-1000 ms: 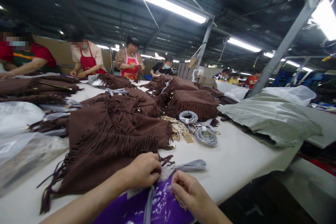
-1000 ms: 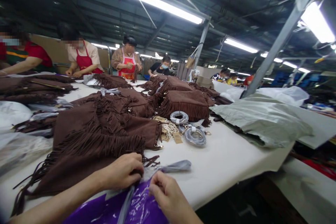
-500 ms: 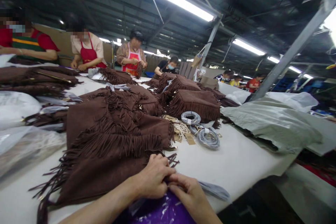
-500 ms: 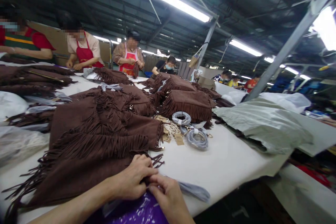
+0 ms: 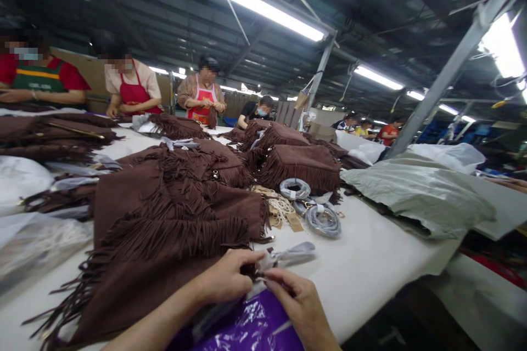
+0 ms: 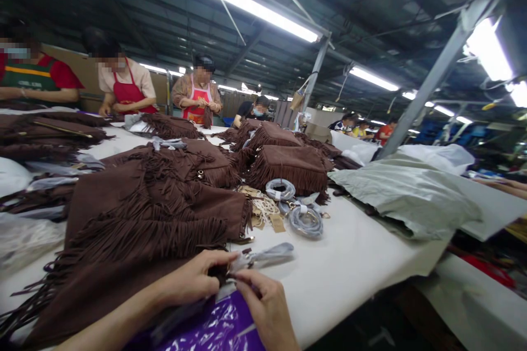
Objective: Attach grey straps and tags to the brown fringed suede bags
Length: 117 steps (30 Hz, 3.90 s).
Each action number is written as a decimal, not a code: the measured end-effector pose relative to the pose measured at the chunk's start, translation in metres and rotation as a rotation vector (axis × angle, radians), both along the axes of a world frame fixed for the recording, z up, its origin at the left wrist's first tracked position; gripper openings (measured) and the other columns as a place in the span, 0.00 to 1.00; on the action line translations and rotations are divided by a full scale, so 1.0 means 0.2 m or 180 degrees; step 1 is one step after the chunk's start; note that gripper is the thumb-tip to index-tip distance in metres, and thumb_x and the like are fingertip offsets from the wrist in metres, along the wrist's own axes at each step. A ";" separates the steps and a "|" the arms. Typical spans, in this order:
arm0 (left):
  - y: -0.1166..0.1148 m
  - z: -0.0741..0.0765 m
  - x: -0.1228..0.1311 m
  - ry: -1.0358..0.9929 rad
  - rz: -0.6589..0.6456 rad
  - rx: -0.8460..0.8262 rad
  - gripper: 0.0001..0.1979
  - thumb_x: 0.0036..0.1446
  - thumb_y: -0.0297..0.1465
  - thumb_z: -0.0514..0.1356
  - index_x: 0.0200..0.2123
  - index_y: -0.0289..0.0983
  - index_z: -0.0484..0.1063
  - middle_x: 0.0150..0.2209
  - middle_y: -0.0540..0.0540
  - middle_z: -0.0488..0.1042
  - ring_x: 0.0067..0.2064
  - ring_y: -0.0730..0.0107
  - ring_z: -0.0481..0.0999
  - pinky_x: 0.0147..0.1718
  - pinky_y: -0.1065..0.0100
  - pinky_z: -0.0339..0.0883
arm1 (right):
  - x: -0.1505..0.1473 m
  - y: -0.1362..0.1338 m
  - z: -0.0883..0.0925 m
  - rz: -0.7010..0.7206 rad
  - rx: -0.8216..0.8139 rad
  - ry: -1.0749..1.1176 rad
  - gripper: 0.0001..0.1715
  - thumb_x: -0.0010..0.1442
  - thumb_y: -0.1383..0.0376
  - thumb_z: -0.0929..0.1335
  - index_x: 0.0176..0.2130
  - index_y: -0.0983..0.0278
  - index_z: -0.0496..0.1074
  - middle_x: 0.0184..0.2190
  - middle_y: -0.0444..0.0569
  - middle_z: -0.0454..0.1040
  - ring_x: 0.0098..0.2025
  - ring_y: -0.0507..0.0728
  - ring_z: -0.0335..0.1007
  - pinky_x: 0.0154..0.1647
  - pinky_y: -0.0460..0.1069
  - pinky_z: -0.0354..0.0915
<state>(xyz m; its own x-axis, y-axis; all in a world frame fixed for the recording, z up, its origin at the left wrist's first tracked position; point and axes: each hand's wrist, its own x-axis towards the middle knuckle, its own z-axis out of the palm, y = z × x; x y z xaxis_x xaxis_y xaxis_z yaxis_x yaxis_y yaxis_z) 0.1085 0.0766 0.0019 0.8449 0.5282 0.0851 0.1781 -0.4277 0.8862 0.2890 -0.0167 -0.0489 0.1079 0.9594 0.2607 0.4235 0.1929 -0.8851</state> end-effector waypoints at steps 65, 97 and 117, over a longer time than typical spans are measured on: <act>0.07 0.06 -0.04 -0.1137 0.1134 0.0040 0.02 0.55 0.28 0.52 0.35 0.39 0.61 0.26 0.55 0.60 0.29 0.72 0.60 0.30 0.70 0.56 | -0.14 0.16 0.08 0.0131 0.0068 -0.0165 0.13 0.64 0.59 0.63 0.30 0.62 0.68 0.24 0.40 0.65 0.23 0.51 0.63 0.26 0.45 0.60; 0.04 -0.01 -0.04 0.0151 0.0637 0.0341 0.06 0.56 0.30 0.52 0.26 0.38 0.63 0.28 0.51 0.67 0.33 0.67 0.66 0.32 0.70 0.57 | -0.13 0.18 0.01 0.0292 -0.0235 0.0909 0.22 0.56 0.49 0.70 0.27 0.64 0.69 0.21 0.39 0.60 0.25 0.50 0.52 0.26 0.46 0.52; 0.04 -0.10 0.00 -0.1204 0.0555 -0.2160 0.06 0.32 0.25 0.57 0.21 0.34 0.68 0.21 0.51 0.68 0.27 0.71 0.63 0.29 0.70 0.54 | 0.06 0.03 0.06 0.0402 -0.0010 -0.1221 0.10 0.55 0.73 0.66 0.37 0.60 0.69 0.40 0.46 0.72 0.43 0.57 0.69 0.46 0.49 0.65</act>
